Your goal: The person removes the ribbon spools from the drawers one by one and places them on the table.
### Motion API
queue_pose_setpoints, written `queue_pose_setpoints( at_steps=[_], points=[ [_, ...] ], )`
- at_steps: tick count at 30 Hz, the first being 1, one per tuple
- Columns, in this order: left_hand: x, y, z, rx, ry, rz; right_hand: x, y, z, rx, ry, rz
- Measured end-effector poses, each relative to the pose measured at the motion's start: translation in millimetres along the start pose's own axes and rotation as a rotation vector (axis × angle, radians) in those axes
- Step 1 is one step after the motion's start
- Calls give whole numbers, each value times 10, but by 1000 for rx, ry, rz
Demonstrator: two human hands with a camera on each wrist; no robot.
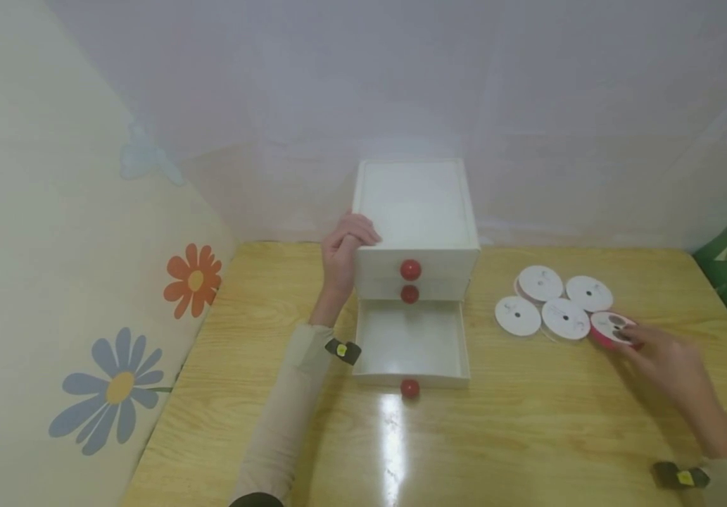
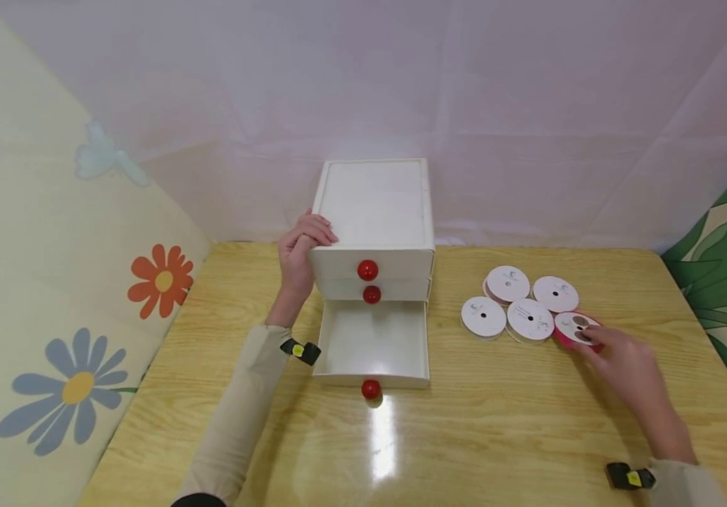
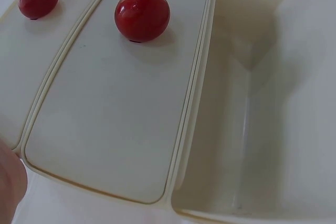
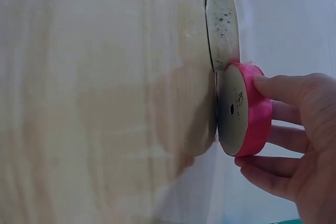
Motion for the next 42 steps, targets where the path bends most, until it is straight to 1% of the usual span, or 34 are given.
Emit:
queue_pose_setpoints(
  at_steps=[6,9,12,16,19,26,35,38,42],
  points=[
    [-1,4,10,-13,-3,2,36,65,-40,13,23,-33],
    [1,2,8,-16,-7,3,44,79,-59,7,7,-29],
    [0,-1,-4,-14,-3,0,49,92,-68,7,11,-51],
    [1,0,-20,-4,5,-4,55,111,-63,11,51,-104],
    [4,5,-23,4,9,-6,58,113,-72,13,60,-108],
    [6,12,-20,12,15,-9,48,128,-94,24,38,-105],
    [4,8,-3,5,6,-2,38,149,-81,26,64,-136],
    [0,8,1,0,1,-5,23,148,-73,21,61,-139],
    [-3,7,-6,2,1,-8,-12,131,-63,21,34,-152]
  ],
)
Point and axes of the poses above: each hand's wrist, its own x-axis away from the middle knuckle, its own y-axis out of the palm, z = x × y, the point moved 5 cm from there along -x, towards the middle knuckle, and after that the axes turned 1 degree about y, right-handed, at the moved point
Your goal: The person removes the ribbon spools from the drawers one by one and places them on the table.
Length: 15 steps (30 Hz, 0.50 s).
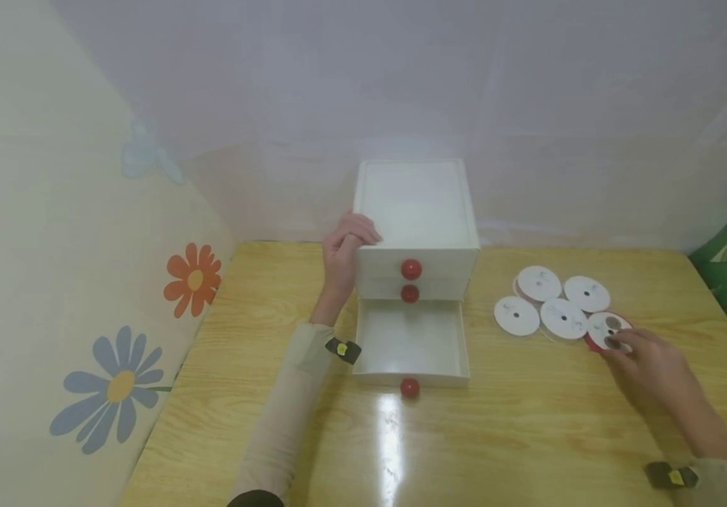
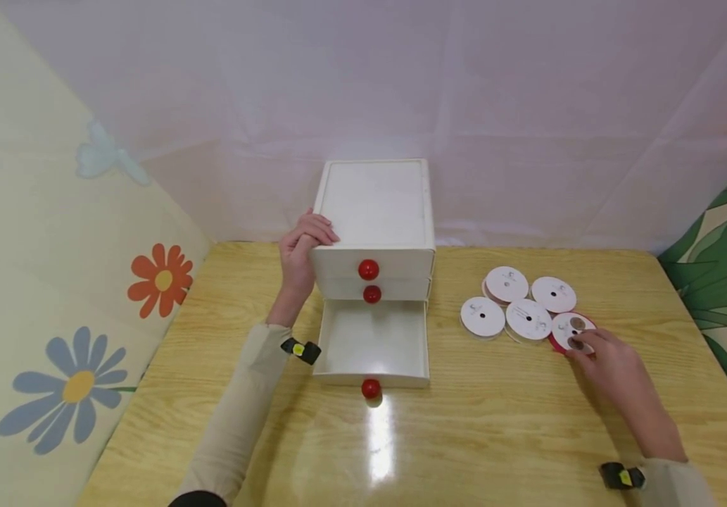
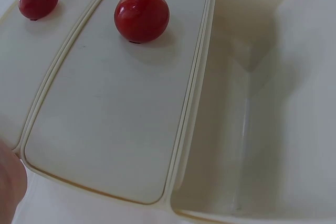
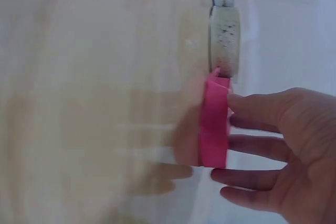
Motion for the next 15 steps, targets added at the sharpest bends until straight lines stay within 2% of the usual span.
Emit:
queue_pose_setpoints(
  at_steps=[3,8,12,15],
  points=[
    [1,-7,-11,9,8,1,-36,-30,2,5,-3,-37],
    [3,-9,-15,17,5,-2,-81,-92,-39,9,64,-104],
    [1,-6,-15,7,-4,-4,-88,-149,-164,0,93,-98],
    [-3,-5,-11,4,-8,-3,-94,-203,-308,-25,76,-65]
  ],
)
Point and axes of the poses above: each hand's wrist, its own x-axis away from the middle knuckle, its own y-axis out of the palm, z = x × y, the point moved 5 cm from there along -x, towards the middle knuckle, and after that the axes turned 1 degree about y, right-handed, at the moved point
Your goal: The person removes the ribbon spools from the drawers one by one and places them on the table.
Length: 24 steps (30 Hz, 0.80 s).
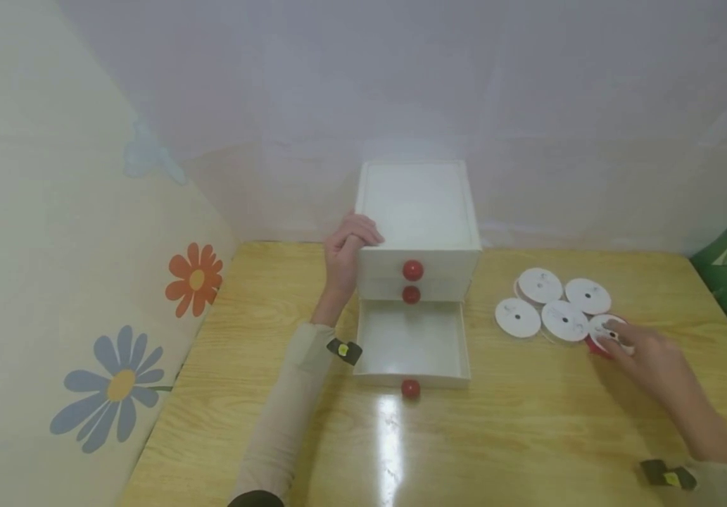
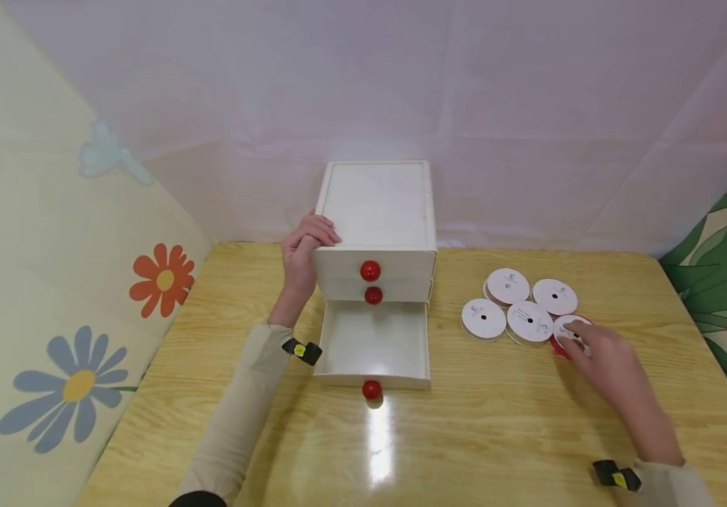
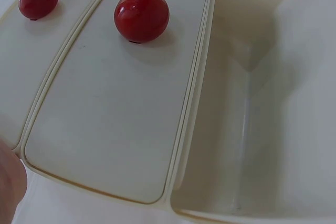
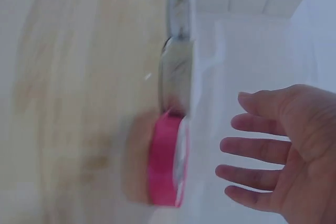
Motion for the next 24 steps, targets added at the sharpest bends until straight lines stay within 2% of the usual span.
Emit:
queue_pose_setpoints(
  at_steps=[7,15,22,24],
  points=[
    [-5,-9,24,0,5,0,-7,-120,-419,-48,-142,126],
    [3,-15,15,-3,-13,-2,-61,-152,-776,-29,-298,243],
    [3,-17,21,1,-1,7,-79,-101,-949,-118,-341,215],
    [3,-18,28,8,-3,8,-74,-69,-1008,-149,-377,235]
  ],
)
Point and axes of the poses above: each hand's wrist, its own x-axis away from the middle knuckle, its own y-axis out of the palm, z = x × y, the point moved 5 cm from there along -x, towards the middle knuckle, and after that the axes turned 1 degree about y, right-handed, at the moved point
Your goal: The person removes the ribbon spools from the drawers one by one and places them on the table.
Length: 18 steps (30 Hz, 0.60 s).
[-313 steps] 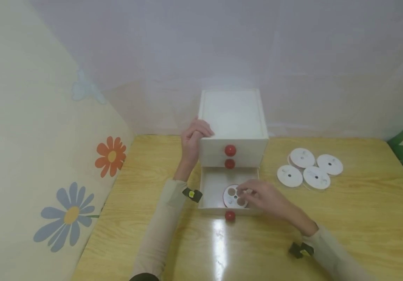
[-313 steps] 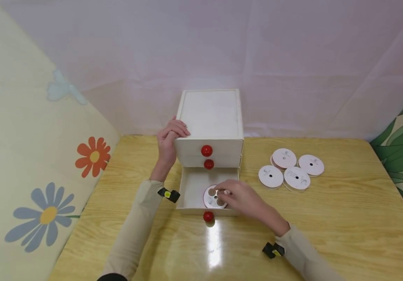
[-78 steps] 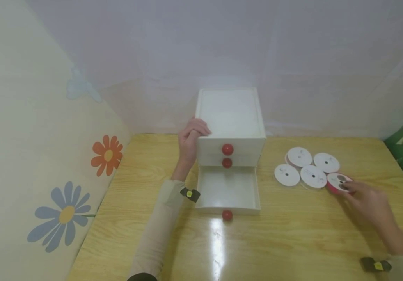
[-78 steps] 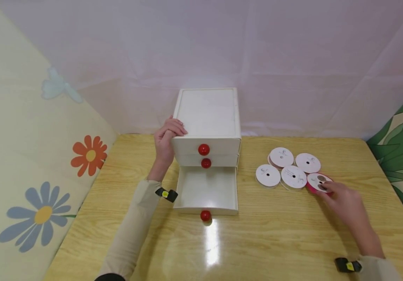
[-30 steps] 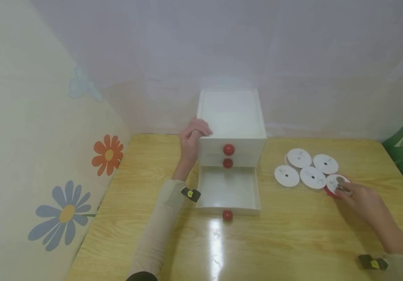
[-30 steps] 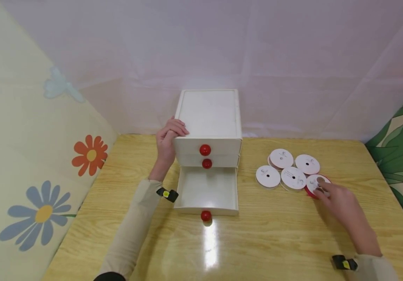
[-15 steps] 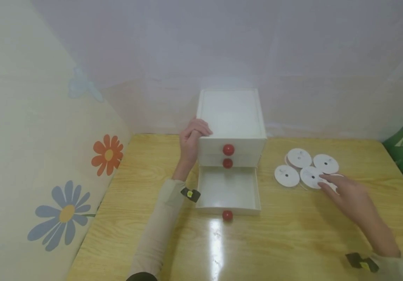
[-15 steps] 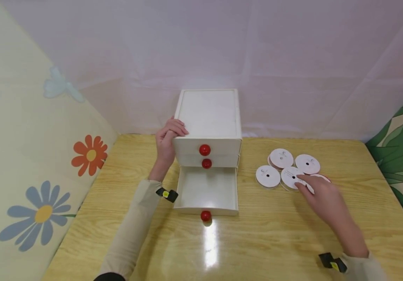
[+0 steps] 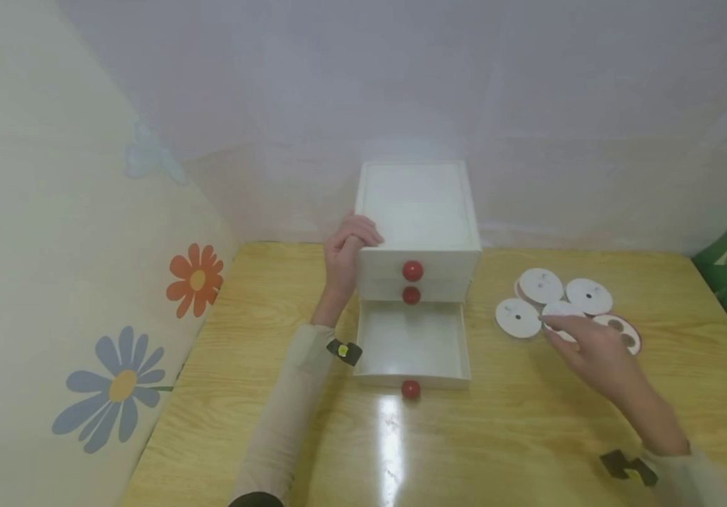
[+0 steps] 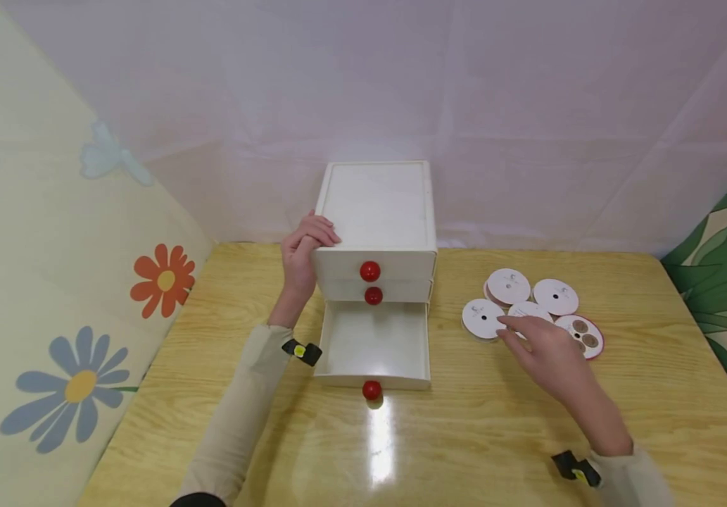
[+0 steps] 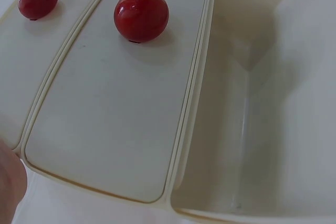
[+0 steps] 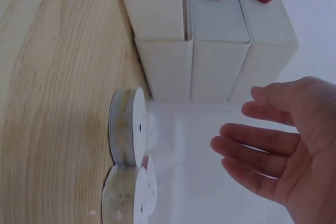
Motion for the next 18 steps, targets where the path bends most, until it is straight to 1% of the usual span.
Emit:
queue_pose_setpoints(
  at_steps=[3,6,13,15,18],
  points=[
    [-1,2,11,4,-5,0,-11,61,-96,-29,-93,57],
    [0,1,12,0,-7,1,-28,123,-198,-44,-156,81],
    [6,5,-2,-23,-9,-4,-71,231,-428,-60,-126,0],
    [5,7,-2,-24,-12,-3,-77,259,-491,-62,-152,-6],
    [6,10,-1,-18,-12,-4,-88,305,-588,-75,-226,12]
  ],
)
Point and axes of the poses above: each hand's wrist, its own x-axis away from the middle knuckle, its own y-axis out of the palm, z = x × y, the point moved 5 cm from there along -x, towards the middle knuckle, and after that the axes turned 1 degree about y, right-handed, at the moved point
